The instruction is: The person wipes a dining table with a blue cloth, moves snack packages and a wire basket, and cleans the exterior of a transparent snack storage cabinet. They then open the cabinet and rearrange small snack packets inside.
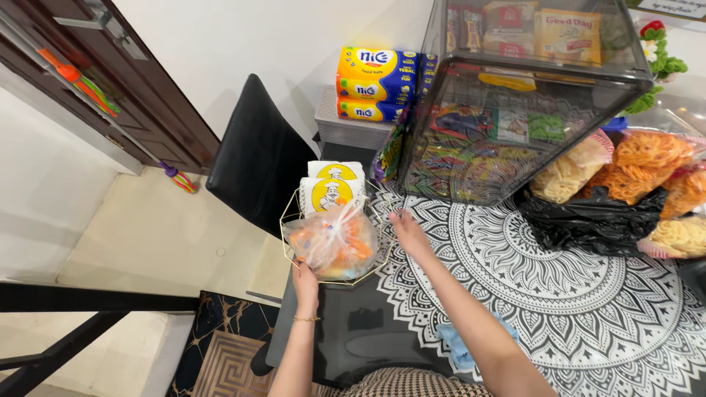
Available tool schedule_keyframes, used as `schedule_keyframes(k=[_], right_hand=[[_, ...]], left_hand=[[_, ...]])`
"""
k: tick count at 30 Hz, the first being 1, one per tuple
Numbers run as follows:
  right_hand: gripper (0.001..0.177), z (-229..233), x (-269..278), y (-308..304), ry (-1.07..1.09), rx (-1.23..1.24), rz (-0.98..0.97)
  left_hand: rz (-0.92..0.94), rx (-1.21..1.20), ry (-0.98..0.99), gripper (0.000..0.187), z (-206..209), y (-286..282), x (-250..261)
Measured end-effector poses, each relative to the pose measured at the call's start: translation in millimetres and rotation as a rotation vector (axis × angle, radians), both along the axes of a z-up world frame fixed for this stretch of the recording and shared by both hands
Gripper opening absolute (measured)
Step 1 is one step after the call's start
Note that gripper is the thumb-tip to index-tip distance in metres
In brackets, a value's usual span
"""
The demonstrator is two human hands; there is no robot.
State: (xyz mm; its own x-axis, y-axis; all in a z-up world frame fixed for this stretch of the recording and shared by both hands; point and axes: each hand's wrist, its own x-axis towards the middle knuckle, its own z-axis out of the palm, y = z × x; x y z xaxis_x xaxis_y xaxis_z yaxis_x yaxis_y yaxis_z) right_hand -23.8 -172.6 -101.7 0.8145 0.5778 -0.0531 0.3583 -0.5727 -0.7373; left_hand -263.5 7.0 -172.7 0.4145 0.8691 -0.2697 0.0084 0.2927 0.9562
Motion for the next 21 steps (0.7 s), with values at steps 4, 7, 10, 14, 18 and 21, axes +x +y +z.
schedule_keyframes(k=[4, 7, 10, 14, 18, 21], right_hand=[[0.064, 61.3, 25.6, 16.3, -0.214, 0.071, -0.047], [0.055, 94.2, 36.9, 32.2, -0.266, 0.114, 0.016], [0.052, 107.9, 39.7, 42.6, -0.238, 0.12, 0.048], [0.055, 113.4, 40.2, 51.9, -0.358, 0.079, 0.066], [0.063, 127.1, 55.7, 78.7, -0.361, -0.108, -0.027], [0.067, 134.1, 74.0, 111.2, -0.315, -0.248, -0.115]], left_hand=[[0.025, -0.037, 0.05, 0.037, 0.8, 3.2, 4.9], [0.036, -0.002, 0.057, 0.033, -3.7, 11.0, 15.5], [0.047, 0.01, 0.11, 0.029, -6.6, 18.2, 35.3], [0.057, 0.047, 0.123, 0.027, -4.8, 19.9, 52.5], [0.017, 0.083, 0.102, 0.028, -0.2, 21.4, 50.8], [-0.005, 0.09, 0.076, 0.029, 3.5, 20.9, 46.7]])
